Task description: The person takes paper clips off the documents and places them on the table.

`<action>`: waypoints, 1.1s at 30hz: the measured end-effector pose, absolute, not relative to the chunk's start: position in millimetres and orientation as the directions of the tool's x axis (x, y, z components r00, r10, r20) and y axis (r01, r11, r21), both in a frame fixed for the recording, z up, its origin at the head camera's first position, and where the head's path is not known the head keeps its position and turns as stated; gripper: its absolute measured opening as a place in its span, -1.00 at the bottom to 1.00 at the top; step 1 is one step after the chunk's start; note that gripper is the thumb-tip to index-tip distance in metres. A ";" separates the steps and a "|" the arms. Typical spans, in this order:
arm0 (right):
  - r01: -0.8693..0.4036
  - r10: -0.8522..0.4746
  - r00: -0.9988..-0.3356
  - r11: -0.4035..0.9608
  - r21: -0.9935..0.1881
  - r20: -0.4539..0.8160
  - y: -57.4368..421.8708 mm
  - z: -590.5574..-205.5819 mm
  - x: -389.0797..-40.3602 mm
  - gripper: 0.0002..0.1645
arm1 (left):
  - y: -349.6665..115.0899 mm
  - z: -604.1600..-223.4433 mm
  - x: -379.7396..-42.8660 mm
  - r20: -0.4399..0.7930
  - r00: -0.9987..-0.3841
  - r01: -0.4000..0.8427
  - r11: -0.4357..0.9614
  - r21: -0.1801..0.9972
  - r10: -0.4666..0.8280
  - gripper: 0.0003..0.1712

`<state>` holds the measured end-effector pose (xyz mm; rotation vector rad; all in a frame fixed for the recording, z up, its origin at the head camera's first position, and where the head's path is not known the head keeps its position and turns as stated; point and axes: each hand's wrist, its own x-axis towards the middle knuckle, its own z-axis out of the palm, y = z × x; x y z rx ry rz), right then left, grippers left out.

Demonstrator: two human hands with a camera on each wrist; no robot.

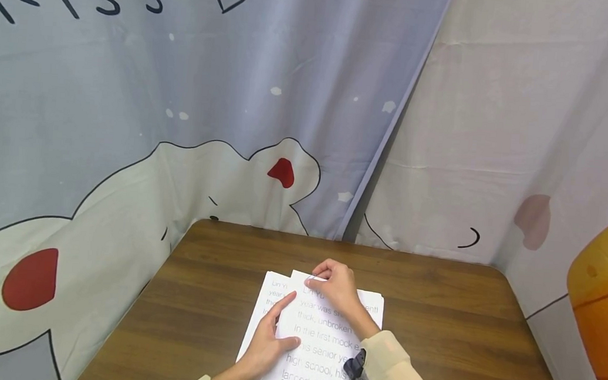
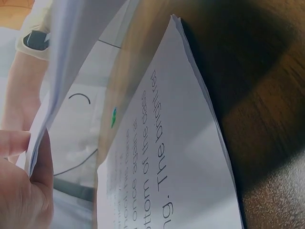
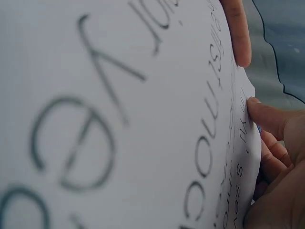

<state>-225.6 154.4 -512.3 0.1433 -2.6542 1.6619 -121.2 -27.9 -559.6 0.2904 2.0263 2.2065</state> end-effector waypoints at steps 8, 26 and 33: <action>-0.065 -0.059 -0.997 0.392 -0.918 0.045 153.1 -515.0 -225.8 -0.81 | -27.7 -560.6 -120.8 0.046 -0.971 0.021 -0.109 0.994 0.233 0.15; -0.062 -0.084 -0.996 0.309 -0.949 0.038 157.3 -513.8 -227.2 -0.75 | -27.5 -560.8 -121.4 0.062 -0.968 0.044 -0.076 0.996 0.242 0.14; 0.012 0.051 -0.999 0.320 -0.947 0.004 157.8 -513.2 -223.4 -0.78 | -25.2 -562.7 -121.1 0.060 -0.967 0.035 -0.104 0.994 0.249 0.15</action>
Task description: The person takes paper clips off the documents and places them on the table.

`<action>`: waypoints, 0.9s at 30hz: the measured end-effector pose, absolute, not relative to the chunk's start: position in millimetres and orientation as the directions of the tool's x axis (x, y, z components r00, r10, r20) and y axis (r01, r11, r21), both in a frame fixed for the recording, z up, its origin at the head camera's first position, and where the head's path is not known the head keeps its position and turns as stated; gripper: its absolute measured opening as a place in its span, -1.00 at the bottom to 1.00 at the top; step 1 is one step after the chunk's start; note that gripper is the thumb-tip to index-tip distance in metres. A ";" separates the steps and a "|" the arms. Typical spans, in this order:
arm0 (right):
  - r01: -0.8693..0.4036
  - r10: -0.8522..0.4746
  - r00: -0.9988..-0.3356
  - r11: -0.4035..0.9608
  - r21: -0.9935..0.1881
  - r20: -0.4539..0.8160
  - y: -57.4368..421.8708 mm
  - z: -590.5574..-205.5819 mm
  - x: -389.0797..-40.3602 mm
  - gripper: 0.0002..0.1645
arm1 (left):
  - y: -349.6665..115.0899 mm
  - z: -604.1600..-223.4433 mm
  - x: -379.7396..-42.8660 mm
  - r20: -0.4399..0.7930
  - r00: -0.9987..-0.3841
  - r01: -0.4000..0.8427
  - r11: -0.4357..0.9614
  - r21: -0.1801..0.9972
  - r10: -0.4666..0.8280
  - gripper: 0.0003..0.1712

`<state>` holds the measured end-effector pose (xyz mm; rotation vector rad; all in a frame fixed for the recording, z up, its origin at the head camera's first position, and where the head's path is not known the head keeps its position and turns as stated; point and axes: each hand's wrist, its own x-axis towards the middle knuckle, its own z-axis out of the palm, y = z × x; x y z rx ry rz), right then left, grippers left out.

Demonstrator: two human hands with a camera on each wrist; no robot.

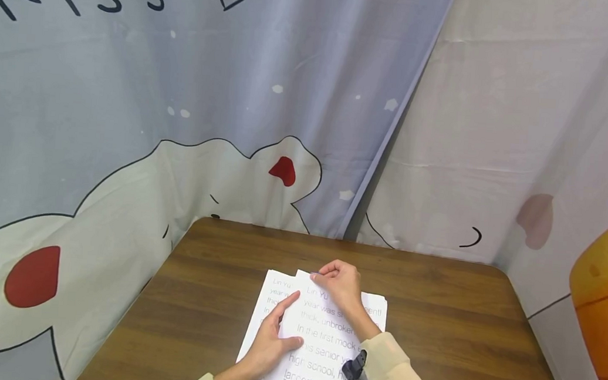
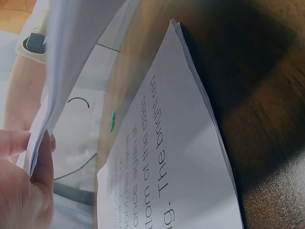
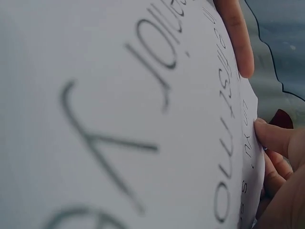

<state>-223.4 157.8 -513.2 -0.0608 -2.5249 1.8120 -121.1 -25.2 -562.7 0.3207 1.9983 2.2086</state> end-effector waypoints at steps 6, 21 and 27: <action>-0.065 -0.031 -0.998 0.341 -0.938 0.058 159.8 -516.1 -226.0 -0.90 | -24.1 -562.9 -120.1 0.056 -0.968 0.033 -0.096 0.995 0.243 0.15; -0.233 -0.110 -0.972 0.533 -0.813 0.207 175.1 -516.7 -227.2 -0.94 | -26.6 -564.6 -119.2 0.024 -0.973 -0.002 -0.108 0.994 0.231 0.15; -0.313 -0.139 -0.948 0.568 -0.761 0.286 184.2 -523.8 -229.4 -0.89 | -28.8 -564.9 -119.0 0.024 -0.973 -0.002 -0.111 0.994 0.229 0.15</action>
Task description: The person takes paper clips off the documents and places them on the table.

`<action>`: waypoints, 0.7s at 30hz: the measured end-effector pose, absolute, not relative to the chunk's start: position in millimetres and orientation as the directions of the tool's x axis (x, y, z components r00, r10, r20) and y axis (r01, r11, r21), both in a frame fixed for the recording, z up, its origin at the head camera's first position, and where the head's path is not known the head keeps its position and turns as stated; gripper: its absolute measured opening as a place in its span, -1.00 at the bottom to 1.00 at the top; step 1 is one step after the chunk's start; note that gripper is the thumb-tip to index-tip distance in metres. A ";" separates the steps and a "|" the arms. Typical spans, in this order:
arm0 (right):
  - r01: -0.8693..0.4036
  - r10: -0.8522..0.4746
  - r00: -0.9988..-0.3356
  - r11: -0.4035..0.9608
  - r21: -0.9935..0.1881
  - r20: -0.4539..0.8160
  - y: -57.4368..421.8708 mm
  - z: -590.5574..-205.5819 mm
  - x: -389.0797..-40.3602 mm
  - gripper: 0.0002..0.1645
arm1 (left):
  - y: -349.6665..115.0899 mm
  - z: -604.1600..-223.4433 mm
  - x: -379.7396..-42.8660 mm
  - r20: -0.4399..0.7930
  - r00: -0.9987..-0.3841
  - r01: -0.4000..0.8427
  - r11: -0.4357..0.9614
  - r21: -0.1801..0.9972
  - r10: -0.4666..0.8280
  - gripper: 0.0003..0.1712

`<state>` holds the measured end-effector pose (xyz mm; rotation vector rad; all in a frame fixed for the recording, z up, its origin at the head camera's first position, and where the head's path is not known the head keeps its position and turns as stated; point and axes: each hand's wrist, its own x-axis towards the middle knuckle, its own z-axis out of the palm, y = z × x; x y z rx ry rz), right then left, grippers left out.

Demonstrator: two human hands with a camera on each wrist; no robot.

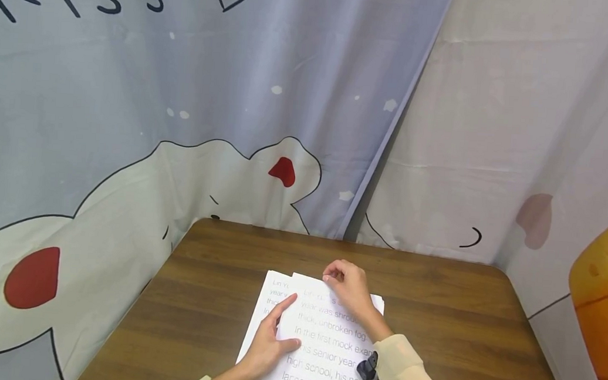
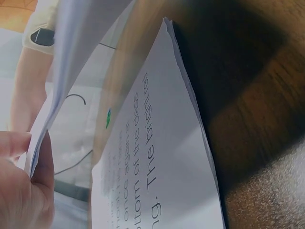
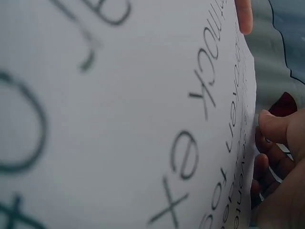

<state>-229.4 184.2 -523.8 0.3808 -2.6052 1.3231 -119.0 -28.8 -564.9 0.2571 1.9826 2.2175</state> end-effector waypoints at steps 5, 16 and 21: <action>-0.286 -0.138 -0.957 0.576 -0.765 0.254 189.1 -526.2 -228.5 -0.85 | -29.3 -565.1 -118.6 0.020 -0.975 -0.001 -0.098 0.995 0.222 0.15; -0.422 -0.183 -0.890 0.673 -0.607 0.417 192.2 -523.0 -224.8 -0.86 | -29.7 -564.4 -121.4 0.012 -0.976 0.001 -0.047 0.999 0.219 0.14; -0.449 -0.192 -0.873 0.673 -0.588 0.448 195.1 -525.6 -225.7 -0.86 | -30.1 -565.0 -121.4 0.006 -0.975 -0.006 -0.053 0.999 0.224 0.14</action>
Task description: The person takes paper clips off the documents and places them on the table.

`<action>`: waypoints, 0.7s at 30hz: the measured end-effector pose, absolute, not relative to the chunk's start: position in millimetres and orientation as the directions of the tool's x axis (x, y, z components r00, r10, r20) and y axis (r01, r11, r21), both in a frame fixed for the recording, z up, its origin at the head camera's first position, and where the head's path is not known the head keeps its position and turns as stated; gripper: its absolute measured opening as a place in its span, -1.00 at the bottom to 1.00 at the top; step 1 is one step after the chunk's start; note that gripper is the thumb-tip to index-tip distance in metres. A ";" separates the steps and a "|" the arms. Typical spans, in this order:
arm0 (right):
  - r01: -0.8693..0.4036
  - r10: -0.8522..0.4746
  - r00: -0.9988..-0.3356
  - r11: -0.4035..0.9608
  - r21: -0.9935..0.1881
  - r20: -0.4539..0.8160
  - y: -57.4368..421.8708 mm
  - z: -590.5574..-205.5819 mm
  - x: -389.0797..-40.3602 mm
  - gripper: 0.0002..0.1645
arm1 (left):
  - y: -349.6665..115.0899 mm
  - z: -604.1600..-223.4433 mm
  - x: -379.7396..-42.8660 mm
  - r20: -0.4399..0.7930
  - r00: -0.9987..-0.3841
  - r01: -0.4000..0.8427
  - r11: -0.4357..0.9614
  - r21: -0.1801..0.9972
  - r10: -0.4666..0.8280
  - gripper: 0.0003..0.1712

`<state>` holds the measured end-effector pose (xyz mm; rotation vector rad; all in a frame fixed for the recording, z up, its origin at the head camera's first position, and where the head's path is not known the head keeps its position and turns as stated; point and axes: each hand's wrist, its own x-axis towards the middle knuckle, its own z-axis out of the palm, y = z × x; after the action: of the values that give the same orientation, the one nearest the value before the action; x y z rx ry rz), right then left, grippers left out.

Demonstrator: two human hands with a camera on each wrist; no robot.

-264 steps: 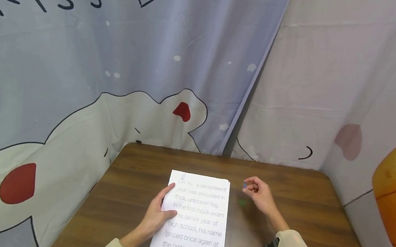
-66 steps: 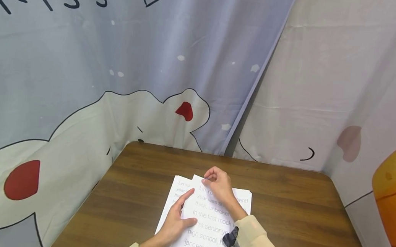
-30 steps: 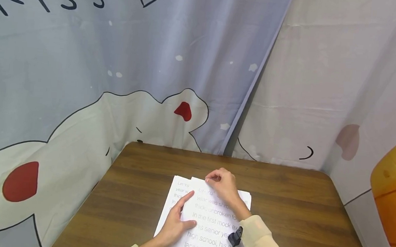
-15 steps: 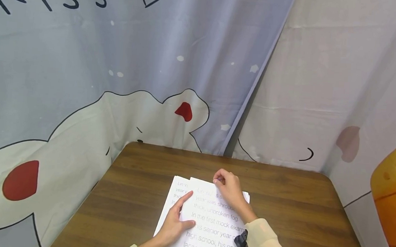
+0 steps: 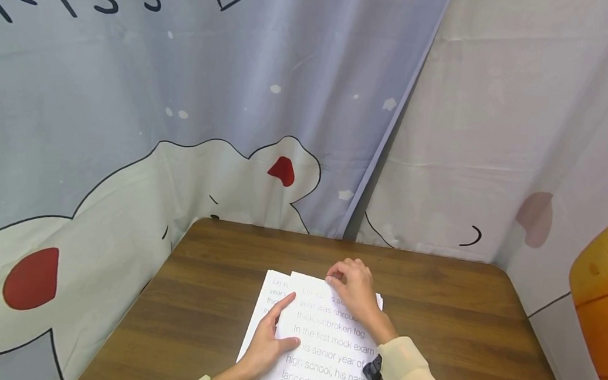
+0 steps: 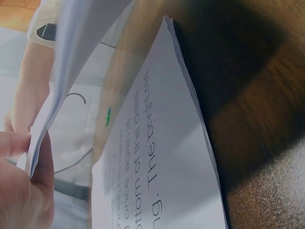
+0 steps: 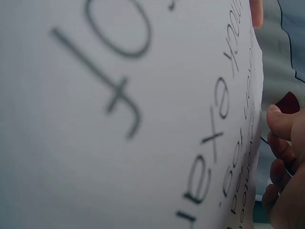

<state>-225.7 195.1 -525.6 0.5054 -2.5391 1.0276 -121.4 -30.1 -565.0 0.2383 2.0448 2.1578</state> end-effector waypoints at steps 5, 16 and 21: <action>-0.450 -0.172 -0.866 0.676 -0.584 0.469 196.6 -527.2 -225.3 -0.82 | -30.9 -565.1 -121.2 0.013 -0.973 -0.002 -0.066 0.998 0.231 0.14; -0.408 -0.086 -0.873 0.670 -0.620 0.481 208.1 -533.1 -224.5 -0.84 | -39.3 -561.4 -125.7 0.009 -0.981 -0.004 -0.067 0.998 0.194 0.16; -0.382 -0.063 -0.891 0.638 -0.669 0.449 216.4 -534.5 -223.8 -0.92 | -42.4 -561.0 -127.5 0.005 -0.985 -0.006 -0.060 0.998 0.171 0.17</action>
<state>-223.8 216.4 -534.5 0.3529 -2.4747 1.1388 -127.5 -42.4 -561.0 0.1835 2.0657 2.1949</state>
